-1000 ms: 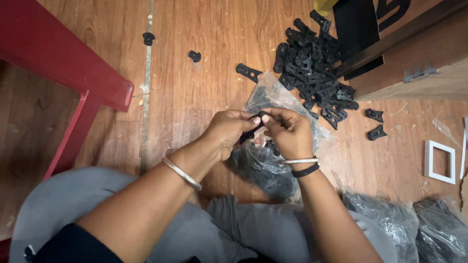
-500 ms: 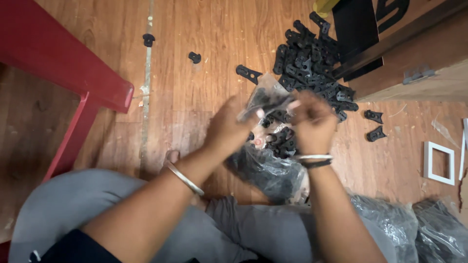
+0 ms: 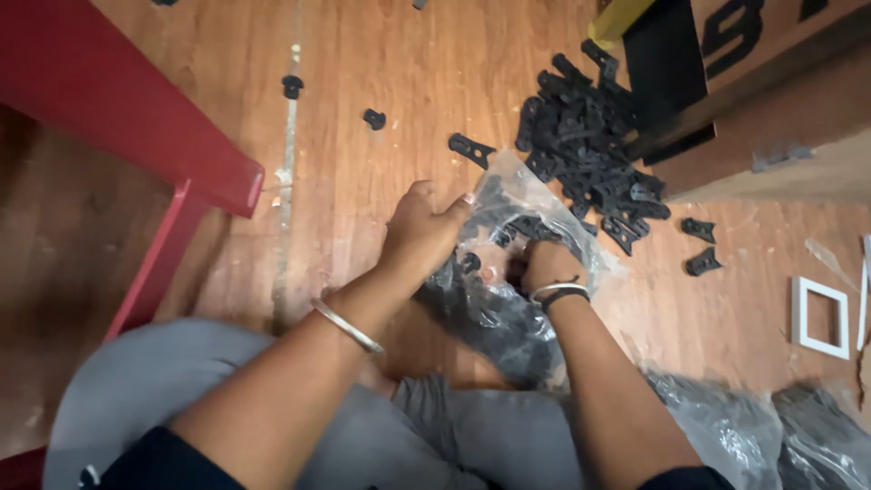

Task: Sorting black plastic mounting parts into a plastic bag.

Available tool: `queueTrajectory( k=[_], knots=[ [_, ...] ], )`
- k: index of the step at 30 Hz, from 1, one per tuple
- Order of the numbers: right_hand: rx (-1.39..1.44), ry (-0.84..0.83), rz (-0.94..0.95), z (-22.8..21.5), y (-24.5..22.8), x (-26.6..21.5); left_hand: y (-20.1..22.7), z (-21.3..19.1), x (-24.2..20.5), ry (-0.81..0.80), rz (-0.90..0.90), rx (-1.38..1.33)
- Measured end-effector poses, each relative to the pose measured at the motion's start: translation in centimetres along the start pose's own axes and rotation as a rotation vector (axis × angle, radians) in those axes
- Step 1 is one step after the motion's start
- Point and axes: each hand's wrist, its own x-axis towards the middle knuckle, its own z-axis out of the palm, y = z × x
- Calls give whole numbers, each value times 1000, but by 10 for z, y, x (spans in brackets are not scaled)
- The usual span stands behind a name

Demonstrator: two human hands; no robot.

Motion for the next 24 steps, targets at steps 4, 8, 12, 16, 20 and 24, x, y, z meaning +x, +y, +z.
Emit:
queueTrajectory(
  k=[4, 8, 12, 16, 20, 24],
  knots=[
    [-41, 7, 23, -15, 6, -3, 7, -1, -4, 12, -66, 39],
    [424, -46, -76, -40, 6, -26, 6, 16, -17, -403, -154, 245],
    [1134, -37, -336, -54, -17, -40, -17, 64, -16, -287, -30, -14],
    [1390, -364, -354, -105, -73, -16, -8, 41, 3, 56, 134, -260],
    [1833, -180, -424, -90, -141, 78, 22, -12, 25, 417, 142, -738],
    [1104, 204, -521, -33, -224, 161, 44, -41, 30, 294, -173, -1152]
  ],
)
